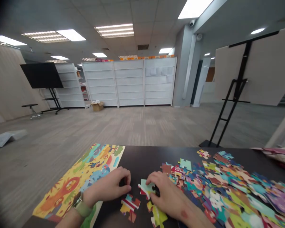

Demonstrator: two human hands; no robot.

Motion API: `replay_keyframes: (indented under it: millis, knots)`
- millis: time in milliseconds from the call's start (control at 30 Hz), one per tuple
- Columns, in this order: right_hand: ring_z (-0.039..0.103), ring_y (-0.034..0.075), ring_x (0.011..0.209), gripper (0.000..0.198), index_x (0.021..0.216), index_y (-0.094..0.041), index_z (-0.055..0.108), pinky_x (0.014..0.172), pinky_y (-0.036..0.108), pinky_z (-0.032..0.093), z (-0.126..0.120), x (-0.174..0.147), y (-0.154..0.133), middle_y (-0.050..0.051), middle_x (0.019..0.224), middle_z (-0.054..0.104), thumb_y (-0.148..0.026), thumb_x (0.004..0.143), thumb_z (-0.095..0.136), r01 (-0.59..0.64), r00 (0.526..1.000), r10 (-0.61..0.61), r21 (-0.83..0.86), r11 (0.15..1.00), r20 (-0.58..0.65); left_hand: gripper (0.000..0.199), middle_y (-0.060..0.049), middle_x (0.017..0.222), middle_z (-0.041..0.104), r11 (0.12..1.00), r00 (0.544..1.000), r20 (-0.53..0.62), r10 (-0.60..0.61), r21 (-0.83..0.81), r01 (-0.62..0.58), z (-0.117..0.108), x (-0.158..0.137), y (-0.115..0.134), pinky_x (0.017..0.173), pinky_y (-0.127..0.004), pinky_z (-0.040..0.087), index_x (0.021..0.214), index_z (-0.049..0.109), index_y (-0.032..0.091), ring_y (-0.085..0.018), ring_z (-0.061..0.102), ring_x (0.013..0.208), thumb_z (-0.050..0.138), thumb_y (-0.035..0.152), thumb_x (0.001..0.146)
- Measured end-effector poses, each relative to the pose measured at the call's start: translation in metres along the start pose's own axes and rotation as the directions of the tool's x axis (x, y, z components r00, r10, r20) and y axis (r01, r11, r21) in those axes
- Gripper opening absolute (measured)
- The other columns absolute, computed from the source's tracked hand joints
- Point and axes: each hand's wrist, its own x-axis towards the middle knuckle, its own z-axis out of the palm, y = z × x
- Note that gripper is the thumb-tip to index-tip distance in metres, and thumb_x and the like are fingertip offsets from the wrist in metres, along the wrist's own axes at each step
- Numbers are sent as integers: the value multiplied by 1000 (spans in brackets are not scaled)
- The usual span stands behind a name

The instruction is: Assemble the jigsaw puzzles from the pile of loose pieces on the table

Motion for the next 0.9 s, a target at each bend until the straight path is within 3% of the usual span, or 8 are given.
replay_keyframes:
  millis: [100, 167, 433, 700, 900]
  knots:
    - [62, 24, 108, 30, 100, -24, 66, 100, 38, 47, -1, 0, -3, 6, 114, 69, -9, 75, 57, 11, 1000, -11, -24, 1000, 11, 36, 3, 92, 63, 999, 996, 79, 46, 1, -46, -3, -4, 2, 72, -25, 39, 96, 69, 26, -18, 55, 87, 86, 27, 64]
    - [62, 23, 107, 29, 99, -24, 66, 99, 37, 47, -2, 1, -5, 6, 113, 69, -9, 76, 56, 10, 1000, -10, -33, 999, 21, 42, 3, 90, 62, 998, 991, 121, 55, 33, -59, -2, -5, 2, 68, -25, 37, 92, 70, 28, -18, 55, 86, 93, 31, 57]
    - [63, 23, 107, 29, 99, -24, 67, 96, 37, 49, -2, 1, -9, 6, 115, 69, -8, 77, 56, 28, 999, -28, -6, 1000, 17, 33, 2, 81, 63, 990, 995, 100, 0, 137, -14, 0, -3, 1, 63, -27, 34, 77, 69, 24, -19, 54, 81, 93, 38, 59]
    - [64, 24, 109, 28, 96, -24, 71, 98, 37, 49, 1, 2, -13, 7, 115, 70, -9, 76, 57, 53, 998, -53, 5, 999, 15, 33, 2, 81, 64, 989, 996, 66, 55, 130, -63, 7, -3, -4, 62, -27, 33, 78, 67, 25, -20, 55, 82, 91, 41, 61]
    - [64, 22, 105, 28, 92, -22, 71, 97, 36, 49, 1, 5, -13, 6, 109, 71, -6, 74, 58, 59, 998, -59, 32, 998, -6, 32, 2, 84, 64, 990, 997, 77, 13, 140, -23, 7, -4, -3, 64, -28, 34, 79, 67, 26, -21, 56, 86, 91, 36, 60]
